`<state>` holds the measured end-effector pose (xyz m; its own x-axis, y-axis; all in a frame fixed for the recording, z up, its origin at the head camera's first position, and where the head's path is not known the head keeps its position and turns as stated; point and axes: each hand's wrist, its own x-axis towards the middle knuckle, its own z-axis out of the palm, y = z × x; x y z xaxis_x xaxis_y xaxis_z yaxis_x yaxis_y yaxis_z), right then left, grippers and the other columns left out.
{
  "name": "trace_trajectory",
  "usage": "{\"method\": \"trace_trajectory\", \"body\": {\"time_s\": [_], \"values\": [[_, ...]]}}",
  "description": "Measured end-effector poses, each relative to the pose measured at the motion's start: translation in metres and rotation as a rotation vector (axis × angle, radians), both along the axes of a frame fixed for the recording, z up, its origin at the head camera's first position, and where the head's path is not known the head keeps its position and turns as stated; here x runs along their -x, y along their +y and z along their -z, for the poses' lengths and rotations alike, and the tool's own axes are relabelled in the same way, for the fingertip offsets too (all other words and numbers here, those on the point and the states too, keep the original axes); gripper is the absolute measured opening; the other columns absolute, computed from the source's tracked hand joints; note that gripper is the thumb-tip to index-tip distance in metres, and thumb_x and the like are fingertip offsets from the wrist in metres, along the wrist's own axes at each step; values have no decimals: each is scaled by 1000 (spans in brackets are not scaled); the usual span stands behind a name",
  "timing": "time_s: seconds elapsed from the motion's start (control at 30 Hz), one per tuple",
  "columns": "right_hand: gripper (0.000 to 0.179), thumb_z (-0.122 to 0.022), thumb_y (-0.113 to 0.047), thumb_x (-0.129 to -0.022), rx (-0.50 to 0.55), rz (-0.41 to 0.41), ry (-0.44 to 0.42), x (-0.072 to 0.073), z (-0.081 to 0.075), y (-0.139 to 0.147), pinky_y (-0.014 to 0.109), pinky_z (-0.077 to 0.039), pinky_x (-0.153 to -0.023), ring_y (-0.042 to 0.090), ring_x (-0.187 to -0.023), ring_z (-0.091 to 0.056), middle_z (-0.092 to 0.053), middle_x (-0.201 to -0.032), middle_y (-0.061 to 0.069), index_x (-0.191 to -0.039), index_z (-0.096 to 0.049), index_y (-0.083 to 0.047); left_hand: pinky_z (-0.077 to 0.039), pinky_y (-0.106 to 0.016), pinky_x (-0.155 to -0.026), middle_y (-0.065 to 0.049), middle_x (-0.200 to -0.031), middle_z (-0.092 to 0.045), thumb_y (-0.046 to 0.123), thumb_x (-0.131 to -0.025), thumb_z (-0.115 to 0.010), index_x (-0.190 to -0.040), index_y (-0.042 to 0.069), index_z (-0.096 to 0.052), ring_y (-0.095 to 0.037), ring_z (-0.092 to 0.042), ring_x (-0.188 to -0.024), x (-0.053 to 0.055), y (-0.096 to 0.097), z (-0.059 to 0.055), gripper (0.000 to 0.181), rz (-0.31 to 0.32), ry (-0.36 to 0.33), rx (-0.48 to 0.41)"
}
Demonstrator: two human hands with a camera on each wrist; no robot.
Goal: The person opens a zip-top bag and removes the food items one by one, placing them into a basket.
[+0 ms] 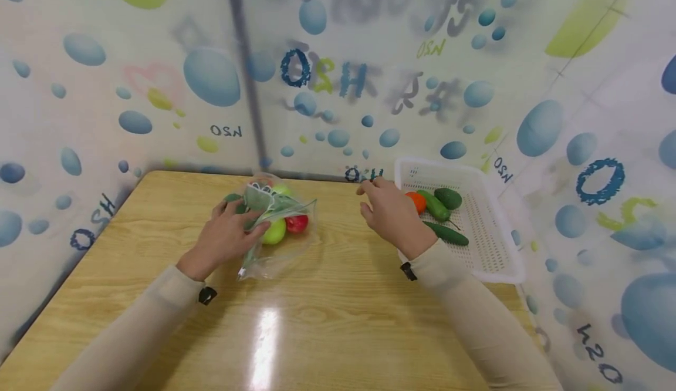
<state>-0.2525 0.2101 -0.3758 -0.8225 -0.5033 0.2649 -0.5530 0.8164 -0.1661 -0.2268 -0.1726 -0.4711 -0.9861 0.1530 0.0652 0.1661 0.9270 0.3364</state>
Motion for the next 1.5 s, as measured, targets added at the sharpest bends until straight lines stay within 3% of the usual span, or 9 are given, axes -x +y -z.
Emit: {"method": "trace_trajectory", "body": {"time_s": [0.1,0.3,0.63,0.8,1.0,1.27,1.4,1.5], "values": [[26,-81,-10,-109,30,-86,29,-7,5,-23,42,-63,-67,29,-84,-72,-79,-124,19,-134,-79,-4,-47,-95,-111,-42,-177,-44,61,-121,-52,-163,19,-70,-78,-31,-164,-1,0,0,62,-8,-13,-3],[25,-84,-13,-108,27,-208,29,-17,13,-63,45,-69,-91,29,-105,-77,-79,-125,14,-132,-80,-7,-45,-96,-113,-40,-176,-47,58,-121,-52,-157,14,-75,-77,-30,-165,-2,2,-3,61,-20,-26,-14],[28,-78,-11,-112,-40,-398,-3,-21,37,-114,39,-69,-101,26,-119,-79,-79,-133,13,-138,-78,-2,-43,-98,-113,-37,-172,-54,53,-122,-52,-145,13,-83,-75,-32,-165,-2,7,-6,56,-47,-23,-15],[35,-78,-14,-112,-107,-338,-50,-19,55,-131,37,-70,-97,25,-126,-77,-76,-141,13,-146,-75,-6,-40,-98,-115,-36,-173,-54,52,-122,-54,-133,8,-88,-74,-30,-167,-2,9,-7,57,-56,-39,-12],[51,-83,-27,-111,-145,-227,-59,-16,75,-143,42,-73,-87,34,-141,-72,-70,-152,12,-158,-66,-15,-39,-98,-117,-34,-173,-56,50,-122,-53,-114,6,-90,-72,-29,-169,-2,9,-6,58,-54,-46,-1],[78,-92,-45,-102,-156,-162,-39,-16,89,-157,43,-73,-85,35,-129,-74,-62,-151,14,-163,-54,-14,-42,-96,-116,-31,-166,-64,49,-124,-51,-125,9,-90,-69,-34,-168,-4,8,-4,56,-31,-16,40],[89,-95,-49,-99,-177,-125,-57,-15,92,-162,44,-73,-88,40,-136,-72,-58,-157,17,-167,-52,-11,-43,-96,-116,-30,-164,-66,49,-124,-50,-123,9,-90,-70,-36,-167,-5,7,-3,57,-30,0,47],[86,-95,-49,-99,-187,-111,-74,-14,91,-164,44,-73,-92,39,-139,-71,-59,-157,16,-163,-54,-9,-43,-96,-116,-31,-163,-66,50,-123,-51,-124,9,-89,-70,-35,-167,-5,7,-4,57,-29,2,45]]}}
